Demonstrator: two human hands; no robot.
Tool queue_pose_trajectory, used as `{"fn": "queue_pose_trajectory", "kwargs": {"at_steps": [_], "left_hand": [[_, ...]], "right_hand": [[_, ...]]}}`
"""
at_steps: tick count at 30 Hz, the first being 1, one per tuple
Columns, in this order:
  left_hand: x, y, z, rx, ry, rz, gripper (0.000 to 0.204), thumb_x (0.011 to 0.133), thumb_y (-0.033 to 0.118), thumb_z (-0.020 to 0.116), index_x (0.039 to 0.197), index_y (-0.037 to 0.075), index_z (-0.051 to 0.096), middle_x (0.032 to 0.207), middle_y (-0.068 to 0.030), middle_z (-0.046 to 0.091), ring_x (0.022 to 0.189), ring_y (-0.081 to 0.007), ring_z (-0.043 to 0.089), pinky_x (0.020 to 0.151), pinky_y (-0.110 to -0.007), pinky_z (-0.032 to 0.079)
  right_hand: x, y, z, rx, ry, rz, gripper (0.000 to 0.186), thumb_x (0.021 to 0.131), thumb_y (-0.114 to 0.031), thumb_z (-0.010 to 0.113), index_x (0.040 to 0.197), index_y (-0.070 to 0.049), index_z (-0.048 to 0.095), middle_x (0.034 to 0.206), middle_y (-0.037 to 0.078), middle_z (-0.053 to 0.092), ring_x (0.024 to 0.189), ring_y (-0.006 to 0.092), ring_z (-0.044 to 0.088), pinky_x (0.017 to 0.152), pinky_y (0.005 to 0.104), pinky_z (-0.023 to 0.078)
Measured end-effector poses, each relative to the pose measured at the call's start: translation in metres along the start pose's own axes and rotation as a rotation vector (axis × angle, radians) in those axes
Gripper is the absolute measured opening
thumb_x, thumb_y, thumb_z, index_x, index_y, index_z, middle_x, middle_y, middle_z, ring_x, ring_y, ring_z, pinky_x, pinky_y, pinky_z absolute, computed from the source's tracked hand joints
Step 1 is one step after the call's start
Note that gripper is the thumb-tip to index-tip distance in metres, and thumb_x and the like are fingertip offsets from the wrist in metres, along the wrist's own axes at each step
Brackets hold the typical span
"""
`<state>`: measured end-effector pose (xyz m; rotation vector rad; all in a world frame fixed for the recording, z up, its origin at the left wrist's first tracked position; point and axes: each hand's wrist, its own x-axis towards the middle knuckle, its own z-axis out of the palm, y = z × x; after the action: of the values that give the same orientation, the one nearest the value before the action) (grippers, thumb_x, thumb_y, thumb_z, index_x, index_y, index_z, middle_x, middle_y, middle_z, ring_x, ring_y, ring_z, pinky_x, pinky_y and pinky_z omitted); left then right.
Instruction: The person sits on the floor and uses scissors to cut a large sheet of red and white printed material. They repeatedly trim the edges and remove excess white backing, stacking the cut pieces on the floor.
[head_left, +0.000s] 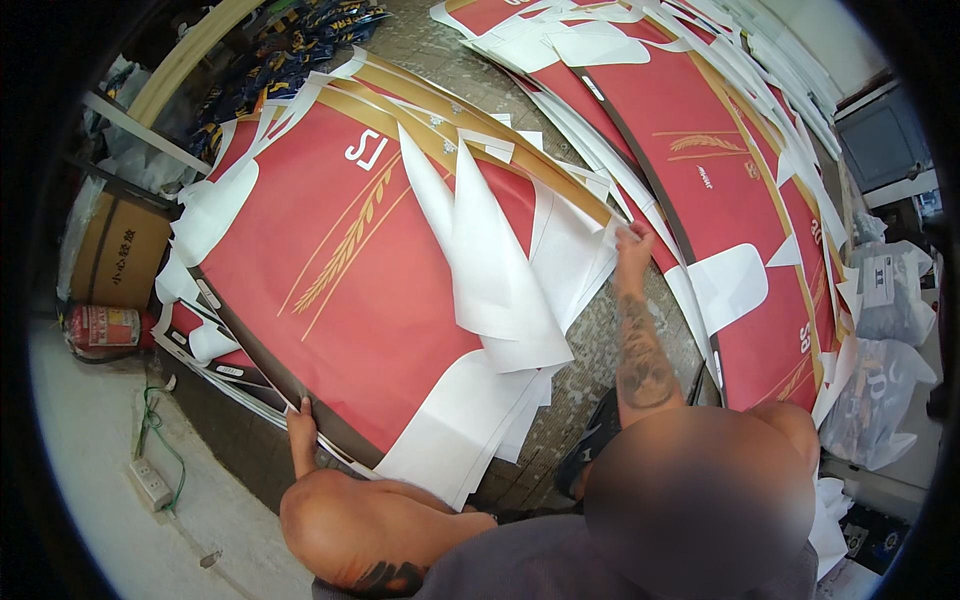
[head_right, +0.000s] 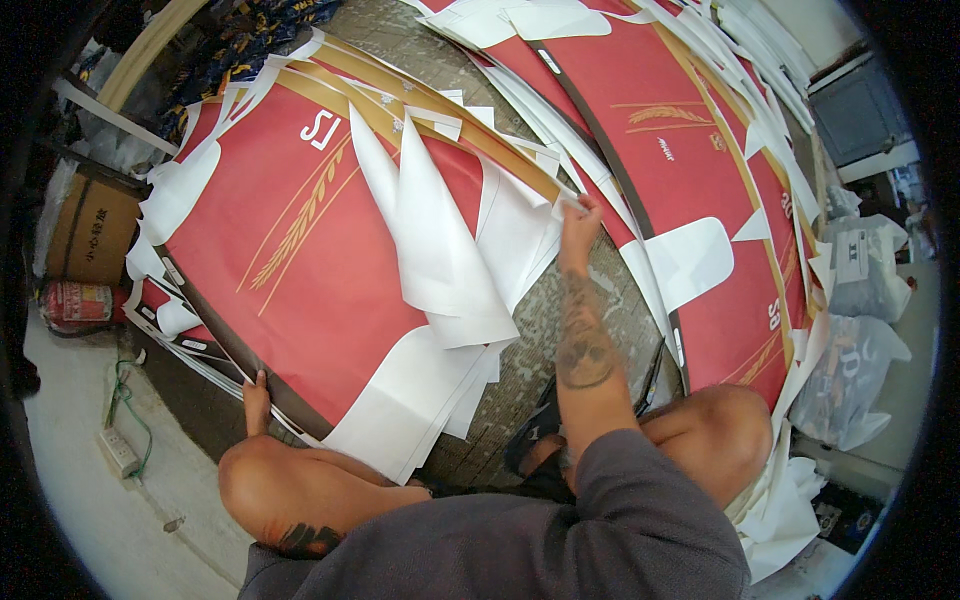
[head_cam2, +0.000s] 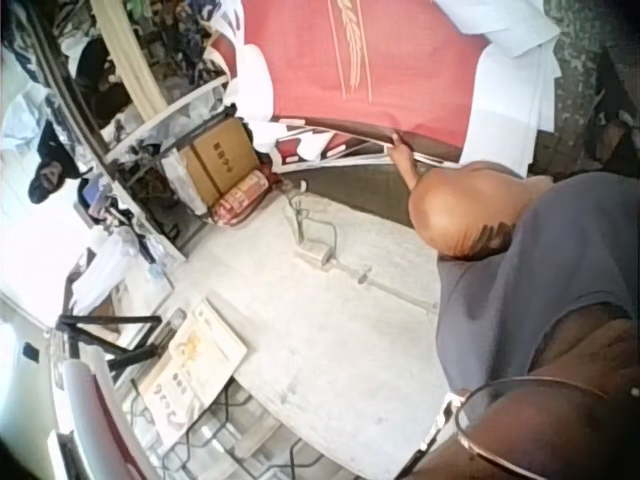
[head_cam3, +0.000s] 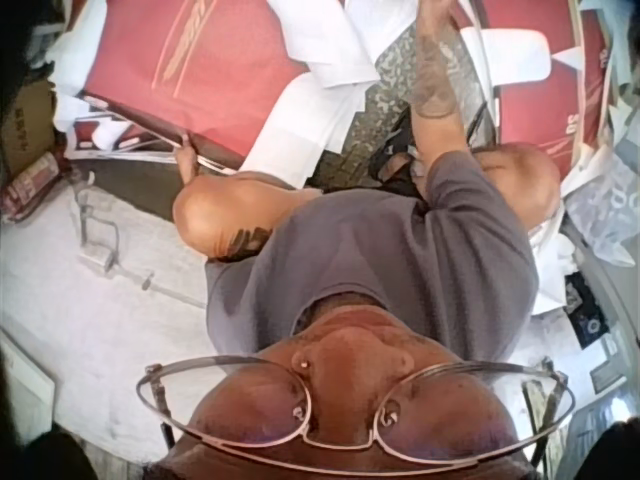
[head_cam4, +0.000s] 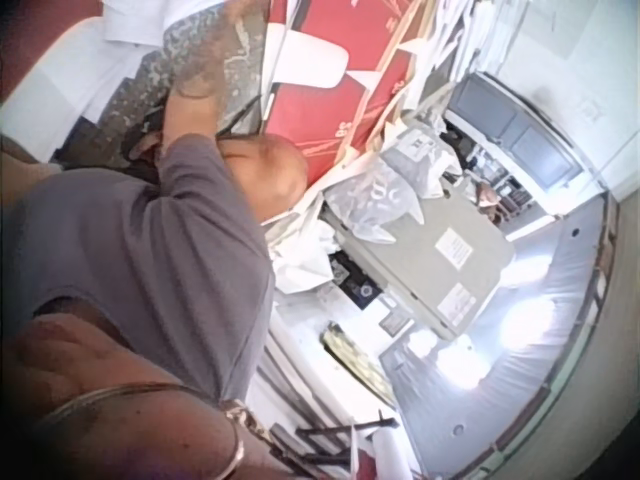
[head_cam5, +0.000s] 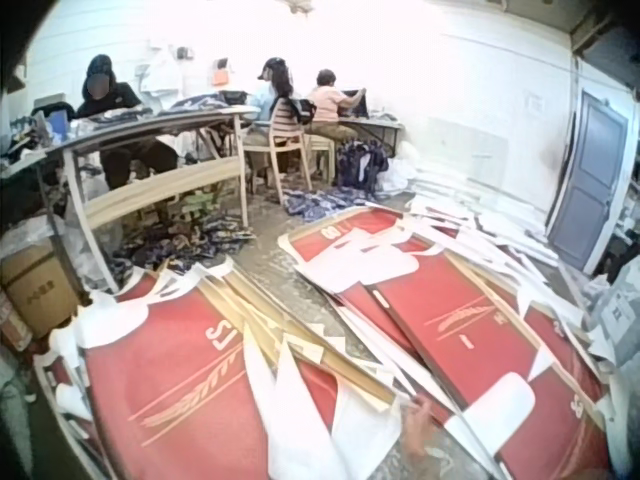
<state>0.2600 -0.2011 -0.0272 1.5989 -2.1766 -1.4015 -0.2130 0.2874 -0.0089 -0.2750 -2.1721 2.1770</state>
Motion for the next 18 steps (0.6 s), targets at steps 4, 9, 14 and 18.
{"fn": "queue_pose_trajectory", "kwargs": {"at_steps": [4, 9, 14, 18], "left_hand": [[0.0, -0.009, 0.022, -0.14, 0.052, -0.102, 0.041, 0.098, 0.023, 0.052, 0.12, -0.011, 0.05, 0.11, -0.0189, 0.062, 0.097, -0.0287, 0.059, 0.083, -0.041, 0.047], [-0.031, 0.012, 0.076, -0.022, -0.042, -0.353, 0.079, 0.09, 0.045, 0.059, 0.132, -0.017, 0.035, 0.128, -0.0315, 0.05, 0.112, -0.0358, 0.056, 0.088, -0.04, 0.048], [-0.073, 0.071, 0.1, 0.048, -0.113, 0.039, 0.036, 0.089, 0.029, 0.06, 0.105, -0.003, 0.063, 0.083, -0.024, 0.068, 0.083, -0.0444, 0.065, 0.077, -0.049, 0.049], [-0.065, 0.114, 0.107, 0.056, -0.107, 0.173, 0.038, 0.087, 0.016, 0.057, 0.121, -0.001, 0.052, 0.102, -0.0282, 0.063, 0.097, -0.048, 0.058, 0.084, -0.05, 0.046]], "right_hand": [[-0.06, 0.02, 0.03, -0.882, -0.036, -0.683, 0.067, 0.083, -0.022, 0.072, 0.132, -0.001, 0.033, 0.129, 0.016, 0.041, 0.118, 0.0305, 0.047, 0.1, 0.0412, 0.04], [-0.033, 0.034, 0.029, -0.485, -0.059, -0.076, 0.069, 0.084, -0.029, 0.071, 0.133, 0.004, 0.034, 0.131, 0.02, 0.042, 0.118, 0.0342, 0.046, 0.104, 0.0411, 0.034], [-0.007, 0.001, 0.026, -0.715, 0.042, -0.281, 0.057, 0.084, -0.026, 0.069, 0.125, 0.006, 0.045, 0.125, 0.022, 0.051, 0.107, 0.0331, 0.054, 0.093, 0.0407, 0.043], [-0.062, -0.027, 0.102, -0.649, -0.191, -0.468, 0.046, 0.084, -0.017, 0.067, 0.121, 0.003, 0.049, 0.116, 0.018, 0.054, 0.101, 0.0293, 0.055, 0.091, 0.0385, 0.043]]}}
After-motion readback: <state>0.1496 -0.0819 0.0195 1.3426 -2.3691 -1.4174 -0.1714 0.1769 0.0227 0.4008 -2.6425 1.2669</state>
